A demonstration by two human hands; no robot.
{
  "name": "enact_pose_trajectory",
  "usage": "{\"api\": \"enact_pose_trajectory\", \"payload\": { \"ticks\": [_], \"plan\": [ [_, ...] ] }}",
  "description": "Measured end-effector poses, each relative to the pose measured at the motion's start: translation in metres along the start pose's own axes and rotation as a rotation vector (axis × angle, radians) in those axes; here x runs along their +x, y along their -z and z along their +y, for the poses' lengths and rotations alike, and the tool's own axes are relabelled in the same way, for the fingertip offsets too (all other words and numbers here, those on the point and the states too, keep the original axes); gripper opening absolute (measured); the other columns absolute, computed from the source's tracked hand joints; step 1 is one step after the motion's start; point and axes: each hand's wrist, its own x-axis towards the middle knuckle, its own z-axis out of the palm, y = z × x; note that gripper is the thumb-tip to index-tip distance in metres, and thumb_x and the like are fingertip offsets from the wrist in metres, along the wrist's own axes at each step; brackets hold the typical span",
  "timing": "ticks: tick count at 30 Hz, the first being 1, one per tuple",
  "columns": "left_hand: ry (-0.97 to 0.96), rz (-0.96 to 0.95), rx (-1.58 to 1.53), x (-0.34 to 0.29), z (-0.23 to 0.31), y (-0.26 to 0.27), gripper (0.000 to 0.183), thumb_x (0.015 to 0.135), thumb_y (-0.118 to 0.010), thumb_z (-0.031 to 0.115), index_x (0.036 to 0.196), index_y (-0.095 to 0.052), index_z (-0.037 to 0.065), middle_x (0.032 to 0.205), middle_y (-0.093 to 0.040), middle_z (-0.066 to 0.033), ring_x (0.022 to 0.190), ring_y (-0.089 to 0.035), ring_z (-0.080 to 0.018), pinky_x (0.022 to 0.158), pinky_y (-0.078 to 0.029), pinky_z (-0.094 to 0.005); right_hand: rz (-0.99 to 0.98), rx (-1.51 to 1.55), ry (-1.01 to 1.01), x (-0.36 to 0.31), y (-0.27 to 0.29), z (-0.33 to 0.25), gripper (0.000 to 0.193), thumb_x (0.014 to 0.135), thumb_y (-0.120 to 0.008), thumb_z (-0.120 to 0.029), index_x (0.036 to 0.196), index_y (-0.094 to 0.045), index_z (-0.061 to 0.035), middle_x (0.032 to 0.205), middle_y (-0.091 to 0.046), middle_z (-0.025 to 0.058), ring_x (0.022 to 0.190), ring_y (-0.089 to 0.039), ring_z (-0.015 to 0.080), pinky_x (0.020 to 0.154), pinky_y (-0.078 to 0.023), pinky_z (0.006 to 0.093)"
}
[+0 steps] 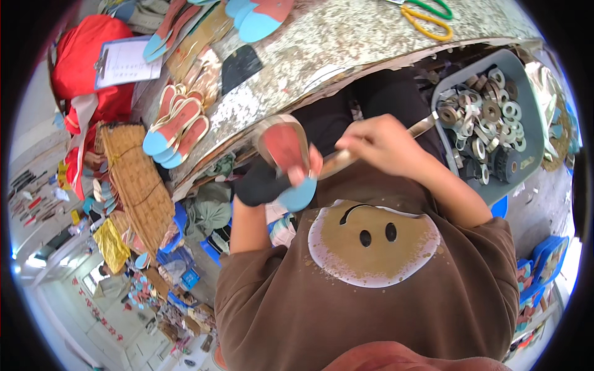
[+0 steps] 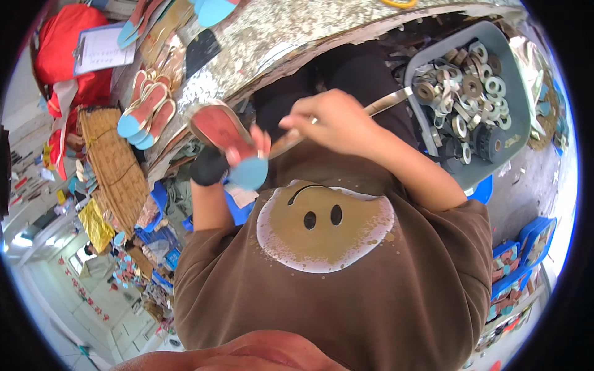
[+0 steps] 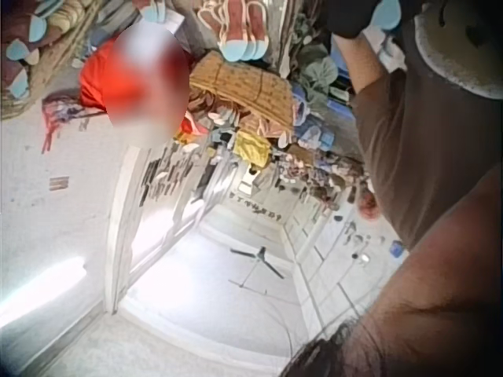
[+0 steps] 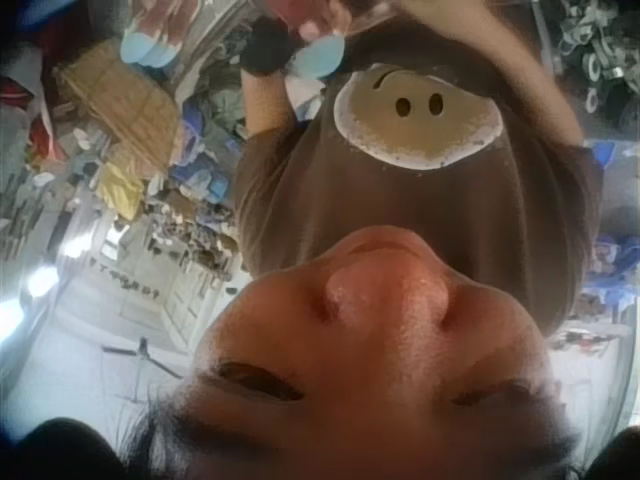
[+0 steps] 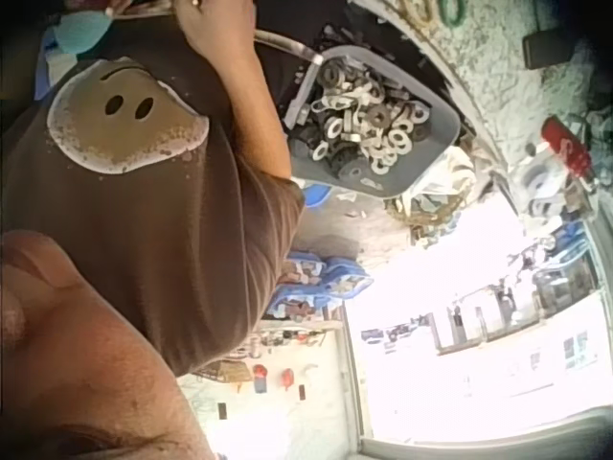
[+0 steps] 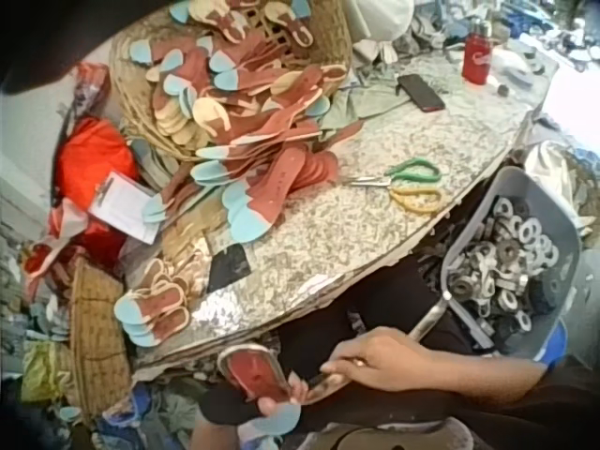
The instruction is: The person applies edging tape along the perimeters of shoe insoles by hand, unrolling tape rolls and cutting the tape with scissors.
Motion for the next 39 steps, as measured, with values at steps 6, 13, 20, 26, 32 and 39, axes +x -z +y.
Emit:
{"api": "enact_pose_trajectory", "payload": {
  "ticks": [6,13,20,26,32,39],
  "plan": [
    [0.304,0.185,-0.035,-0.066,0.044,0.049,0.083,0.064,-0.079,0.067,0.107,-0.057,-0.001,0.089,-0.065,-0.0112,0.086,-0.062,-0.0193,0.076,-0.049,-0.0306,0.048,-0.400,0.346,0.003,0.003,-0.012,0.037,0.080,-0.070,-0.025,0.115,-0.063,-0.0123,0.097,-0.062,0.0092,0.100,-0.061,0.0275,0.079,-0.052,0.0409],
    [-0.075,0.498,-0.250,-0.050,0.015,0.063,0.071,0.085,-0.063,0.060,0.118,-0.046,0.000,0.092,-0.061,-0.0168,0.084,-0.062,-0.0245,0.073,-0.054,-0.0369,0.559,-1.082,0.142,0.051,0.202,0.096,0.040,0.088,-0.052,-0.006,0.128,-0.048,-0.0103,0.119,-0.059,0.0187,0.110,-0.056,0.0386,0.092,-0.046,0.0448],
    [-0.187,0.656,-0.179,-0.008,0.015,0.031,0.056,0.092,-0.056,0.057,0.109,-0.052,0.004,0.081,-0.066,-0.0152,0.069,-0.066,-0.0200,0.061,-0.054,-0.0301,0.489,-1.183,0.146,0.063,0.193,0.073,0.033,0.084,-0.054,-0.005,0.116,-0.047,-0.0108,0.102,-0.060,0.0190,0.092,-0.060,0.0420,0.078,-0.048,0.0479],
    [-0.335,0.876,0.089,-0.011,0.016,0.031,0.039,0.098,-0.053,0.040,0.093,-0.061,0.002,0.086,-0.067,-0.0118,0.074,-0.066,-0.0156,0.067,-0.052,-0.0277,0.395,-0.063,0.025,0.010,0.073,0.014,0.044,0.077,-0.063,0.002,0.118,-0.051,-0.0085,0.093,-0.060,0.0071,0.081,-0.060,0.0150,0.075,-0.048,0.0289],
    [-0.501,1.216,0.626,0.013,-0.004,0.018,0.023,0.098,-0.057,0.022,0.094,-0.066,0.002,0.092,-0.067,-0.0103,0.082,-0.064,-0.0169,0.078,-0.050,-0.0292,-0.250,0.173,-0.161,-0.018,-0.028,-0.017,0.091,0.070,-0.084,-0.028,0.142,-0.031,-0.0071,0.114,-0.051,0.0130,0.103,-0.053,0.0223,0.089,-0.045,0.0321],
    [-0.983,0.821,1.385,0.016,-0.006,0.008,0.031,0.073,-0.078,0.005,0.101,-0.066,0.003,0.086,-0.067,-0.0130,0.068,-0.065,-0.0272,0.062,-0.053,-0.0346,-0.269,0.118,-0.213,-0.003,-0.039,-0.008,0.071,0.091,-0.060,-0.047,0.140,-0.031,-0.0031,0.116,-0.055,0.0250,0.108,-0.058,0.0375,0.092,-0.045,0.0417]
  ]
}}
